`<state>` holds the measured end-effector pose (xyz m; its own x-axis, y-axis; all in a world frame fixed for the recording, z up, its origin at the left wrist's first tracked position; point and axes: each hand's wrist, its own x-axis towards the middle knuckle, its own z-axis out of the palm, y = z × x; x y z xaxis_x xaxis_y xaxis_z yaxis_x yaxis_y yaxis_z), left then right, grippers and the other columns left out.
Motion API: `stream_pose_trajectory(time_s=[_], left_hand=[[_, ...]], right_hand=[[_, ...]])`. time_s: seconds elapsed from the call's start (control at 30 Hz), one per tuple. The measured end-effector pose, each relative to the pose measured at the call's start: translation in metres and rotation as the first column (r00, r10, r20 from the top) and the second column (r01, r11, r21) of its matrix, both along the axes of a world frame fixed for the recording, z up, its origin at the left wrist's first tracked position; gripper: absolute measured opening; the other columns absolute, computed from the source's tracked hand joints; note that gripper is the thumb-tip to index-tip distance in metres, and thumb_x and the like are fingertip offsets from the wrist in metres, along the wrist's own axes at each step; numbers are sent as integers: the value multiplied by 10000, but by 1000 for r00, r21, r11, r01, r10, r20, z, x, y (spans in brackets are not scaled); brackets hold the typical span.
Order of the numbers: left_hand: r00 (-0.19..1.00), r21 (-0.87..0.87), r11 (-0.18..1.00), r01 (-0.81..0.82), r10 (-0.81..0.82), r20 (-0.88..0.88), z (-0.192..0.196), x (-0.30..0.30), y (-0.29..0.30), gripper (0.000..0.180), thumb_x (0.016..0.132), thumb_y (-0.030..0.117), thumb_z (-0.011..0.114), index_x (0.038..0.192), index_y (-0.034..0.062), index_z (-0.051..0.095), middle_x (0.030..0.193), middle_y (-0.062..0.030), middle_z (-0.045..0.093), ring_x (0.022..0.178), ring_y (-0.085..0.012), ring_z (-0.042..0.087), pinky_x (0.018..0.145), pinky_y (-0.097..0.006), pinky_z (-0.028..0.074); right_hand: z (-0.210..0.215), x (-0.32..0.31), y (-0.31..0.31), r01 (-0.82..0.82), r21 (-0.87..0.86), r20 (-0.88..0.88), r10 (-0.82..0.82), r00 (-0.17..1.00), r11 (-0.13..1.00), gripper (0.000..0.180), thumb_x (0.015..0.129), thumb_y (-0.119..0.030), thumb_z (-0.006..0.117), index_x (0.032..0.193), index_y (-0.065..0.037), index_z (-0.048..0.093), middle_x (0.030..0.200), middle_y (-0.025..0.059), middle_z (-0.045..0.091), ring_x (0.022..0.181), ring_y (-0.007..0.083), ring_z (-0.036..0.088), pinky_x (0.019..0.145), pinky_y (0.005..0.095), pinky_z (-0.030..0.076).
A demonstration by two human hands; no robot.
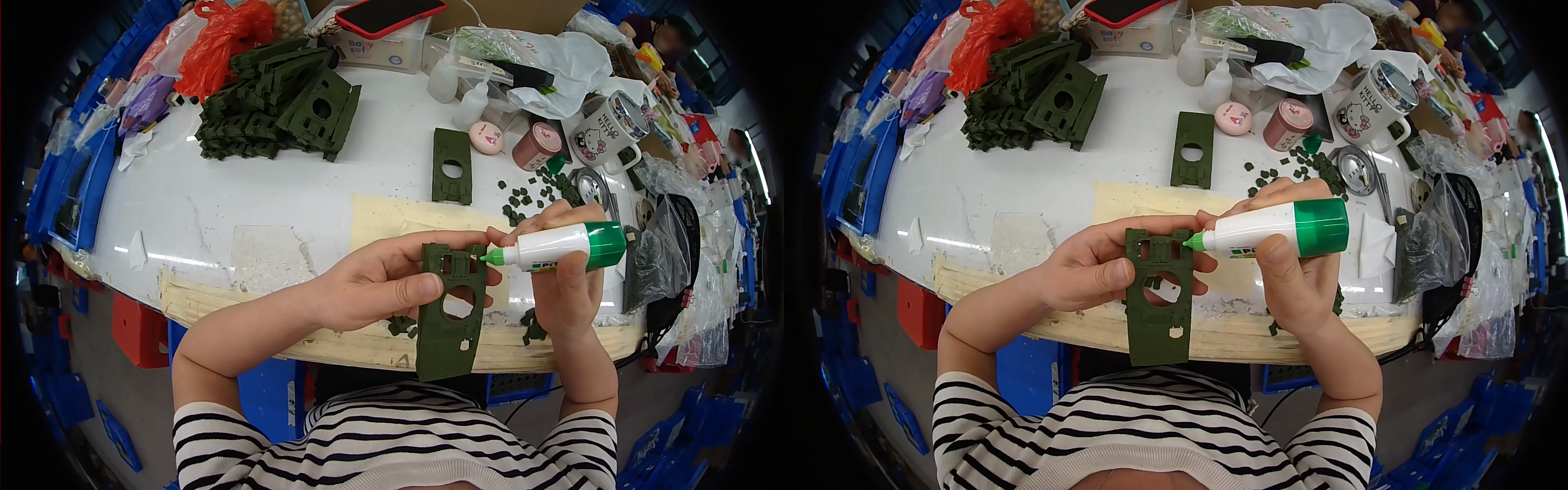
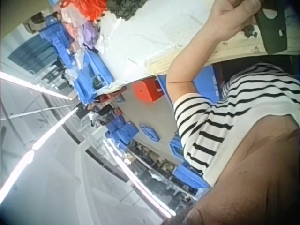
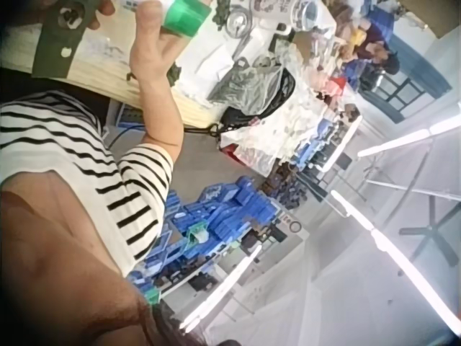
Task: Assembling toy tanks by applying glue and attaching small components.
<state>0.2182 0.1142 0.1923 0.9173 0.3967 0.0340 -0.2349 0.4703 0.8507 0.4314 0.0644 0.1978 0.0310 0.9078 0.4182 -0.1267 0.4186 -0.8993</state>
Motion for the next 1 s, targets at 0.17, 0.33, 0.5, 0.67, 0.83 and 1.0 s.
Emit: stream_pose_trajectory(time_s=[0.17,0.33,0.5,0.67,0.83,1.0], left_hand=[[1000,15,1000,-8,8,1,-1,1,0,658,893,415,511,1412,95,262,1349,-176,406,1175,-311,488,904,-405,449],[1000,22,1000,1,-1,5,-2,1,1,660,891,415,513,1411,94,263,1357,-179,396,1174,-313,490,909,-414,449],[1000,36,999,-5,5,-6,-2,1,2,658,889,415,516,1409,94,271,1358,-179,396,1177,-313,488,910,-415,449],[1000,19,1000,0,0,-10,0,1,1,659,887,417,520,1408,96,275,1358,-170,399,1178,-310,488,910,-413,448],[1000,16,1000,5,-5,-16,1,0,1,662,886,421,519,1409,98,273,1371,-154,386,1178,-314,486,911,-422,445],[1000,-21,1000,-8,9,30,-5,2,1,657,897,410,507,1411,84,259,1424,-126,308,1195,-326,465,914,-453,441]], right_hand=[[-1,1,0,-7,-5,-4,7,1000,1000,418,871,-391,577,1003,-24,427,884,106,506,829,177,575,749,312,498],[-1,2,-1,-29,-25,-11,29,1000,999,421,867,-397,577,1009,-34,417,900,107,500,846,202,578,802,373,496],[-1,4,-2,-24,-55,21,26,999,998,432,865,-427,564,1014,-52,410,909,91,479,868,247,587,870,458,491],[-4,11,-3,15,-54,129,-8,992,998,438,862,-436,566,1012,-52,419,906,92,480,860,243,586,853,432,497],[-2,8,-2,-19,-56,66,23,998,998,438,870,-444,547,1015,-56,406,906,90,473,849,241,582,866,447,486],[0,1,2,-61,-3,-96,60,994,998,423,875,-406,561,992,-22,426,853,114,526,806,208,606,765,351,503]])
